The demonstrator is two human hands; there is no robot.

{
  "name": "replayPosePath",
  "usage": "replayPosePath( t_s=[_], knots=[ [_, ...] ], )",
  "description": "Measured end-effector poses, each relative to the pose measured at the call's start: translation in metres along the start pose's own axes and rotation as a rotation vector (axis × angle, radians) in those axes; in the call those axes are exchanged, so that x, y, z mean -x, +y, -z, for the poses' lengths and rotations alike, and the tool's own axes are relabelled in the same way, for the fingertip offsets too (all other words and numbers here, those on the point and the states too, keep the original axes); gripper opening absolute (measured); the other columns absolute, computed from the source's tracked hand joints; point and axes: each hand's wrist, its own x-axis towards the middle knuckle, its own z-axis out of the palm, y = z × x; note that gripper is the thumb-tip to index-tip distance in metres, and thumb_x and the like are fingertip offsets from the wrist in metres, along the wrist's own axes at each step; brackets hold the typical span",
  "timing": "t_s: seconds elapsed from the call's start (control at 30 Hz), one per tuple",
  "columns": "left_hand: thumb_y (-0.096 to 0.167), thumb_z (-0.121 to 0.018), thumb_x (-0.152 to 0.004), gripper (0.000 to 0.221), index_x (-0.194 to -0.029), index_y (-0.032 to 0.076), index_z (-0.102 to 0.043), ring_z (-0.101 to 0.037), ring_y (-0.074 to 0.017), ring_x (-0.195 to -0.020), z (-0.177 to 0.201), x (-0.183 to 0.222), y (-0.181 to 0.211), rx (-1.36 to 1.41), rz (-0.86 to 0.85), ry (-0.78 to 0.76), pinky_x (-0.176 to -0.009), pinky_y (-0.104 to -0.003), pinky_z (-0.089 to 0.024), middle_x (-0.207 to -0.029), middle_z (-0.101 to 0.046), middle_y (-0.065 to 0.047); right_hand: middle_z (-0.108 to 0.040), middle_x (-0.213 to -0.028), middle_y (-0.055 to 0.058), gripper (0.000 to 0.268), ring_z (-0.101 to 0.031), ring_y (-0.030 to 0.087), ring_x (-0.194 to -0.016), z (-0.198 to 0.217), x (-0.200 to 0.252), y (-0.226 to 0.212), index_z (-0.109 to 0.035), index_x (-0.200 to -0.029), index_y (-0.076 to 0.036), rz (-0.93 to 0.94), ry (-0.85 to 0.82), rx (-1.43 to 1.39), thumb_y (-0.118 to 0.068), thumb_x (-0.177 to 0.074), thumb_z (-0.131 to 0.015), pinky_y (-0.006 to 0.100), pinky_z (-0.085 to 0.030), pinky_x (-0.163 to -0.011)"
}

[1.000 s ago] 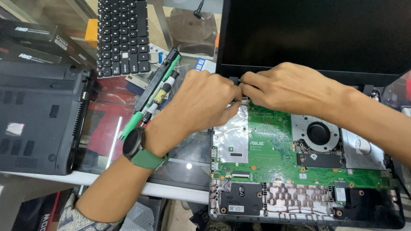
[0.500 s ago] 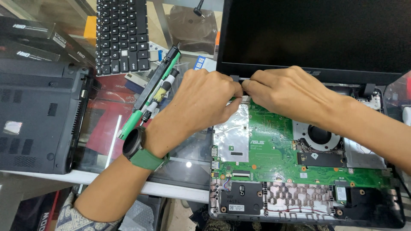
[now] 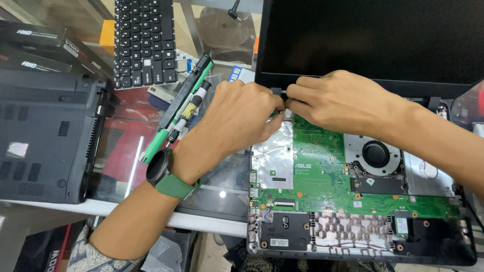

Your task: The person works on a disassembled laptop placed on a glass table. They use a screwdriver to remove screws from the motherboard area and then use a green plastic pry tool to carefully detach a ribbon cable connector from the circuit board.

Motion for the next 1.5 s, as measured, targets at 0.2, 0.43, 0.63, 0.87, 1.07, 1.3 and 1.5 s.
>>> replayPosePath(
  t_s=[0.2, 0.43, 0.63, 0.87, 1.07, 1.3, 1.5],
  knots=[
    [0.018, -0.079, -0.083, 0.017, -0.071, 0.007, -0.076, -0.061, -0.0240, -0.040, -0.001, 0.001, 0.000, -0.013, 0.018, -0.004, -0.039, -0.029, -0.047, -0.050, -0.061, -0.004, -0.054, -0.085, -0.002, 0.018, -0.058, 0.015, -0.069, 0.003, 0.002, 0.000, -0.064, -0.086, -0.014, -0.024, 0.027, 0.020, -0.011, -0.103, -0.060, 0.025, -0.050, -0.058],
    [0.015, -0.078, -0.084, 0.014, -0.075, 0.004, -0.077, -0.058, -0.0223, -0.038, 0.002, 0.000, -0.001, 0.043, -0.006, -0.015, -0.042, -0.033, -0.050, -0.048, -0.059, -0.005, -0.063, -0.089, 0.000, 0.015, -0.064, 0.019, -0.063, 0.005, 0.003, -0.009, -0.069, -0.088, -0.011, -0.265, 0.034, -0.321, -0.010, -0.102, -0.064, 0.029, -0.050, -0.055],
    [0.015, -0.077, -0.085, 0.012, -0.076, 0.007, -0.077, -0.058, -0.0216, -0.038, 0.003, -0.002, -0.006, 0.063, 0.010, -0.038, -0.043, -0.035, -0.051, -0.046, -0.057, -0.003, -0.070, -0.092, 0.005, 0.010, -0.069, 0.026, -0.065, 0.011, -0.004, -0.005, -0.077, -0.094, -0.005, -0.369, -0.053, -0.610, -0.004, -0.095, -0.068, 0.032, -0.054, -0.057],
    [0.039, -0.070, -0.093, 0.017, -0.094, 0.028, -0.083, -0.068, -0.0426, -0.065, -0.016, 0.001, -0.006, -0.117, 0.149, -0.164, -0.045, -0.051, -0.046, -0.071, -0.074, -0.008, -0.074, -0.097, 0.007, 0.029, -0.071, 0.028, -0.078, 0.010, -0.007, 0.001, -0.077, -0.110, -0.006, -0.361, -0.166, -0.749, -0.029, -0.092, -0.076, 0.042, -0.055, -0.068],
    [0.035, -0.069, -0.091, 0.021, -0.103, 0.026, -0.083, -0.065, -0.0434, -0.065, 0.002, 0.000, -0.005, -0.125, 0.178, -0.292, -0.051, -0.052, -0.047, -0.065, -0.071, -0.012, -0.074, -0.100, -0.004, 0.023, -0.071, 0.030, -0.086, 0.017, -0.022, 0.001, -0.079, -0.108, -0.018, -0.493, -0.413, -0.607, -0.035, -0.093, -0.072, 0.048, -0.054, -0.064],
    [0.041, -0.072, -0.088, 0.019, -0.093, 0.027, -0.083, -0.066, -0.0455, -0.069, 0.000, 0.002, -0.005, -0.142, 0.159, -0.260, -0.053, -0.055, -0.048, -0.068, -0.070, -0.014, -0.071, -0.097, -0.003, 0.023, -0.072, 0.037, -0.087, 0.017, -0.041, 0.005, -0.073, -0.095, -0.019, -0.429, -0.600, -0.436, -0.041, -0.094, -0.072, 0.052, -0.056, -0.065],
    [0.046, -0.079, -0.090, 0.017, -0.098, 0.032, -0.082, -0.067, -0.0453, -0.072, 0.000, 0.000, -0.007, -0.118, 0.190, -0.313, -0.054, -0.057, -0.050, -0.071, -0.071, -0.012, -0.073, -0.096, -0.011, 0.014, -0.072, 0.034, -0.084, 0.020, -0.046, 0.001, -0.074, -0.089, -0.029, -0.425, -0.678, -0.335, -0.015, -0.089, -0.069, 0.048, -0.051, -0.059]
  ],
)
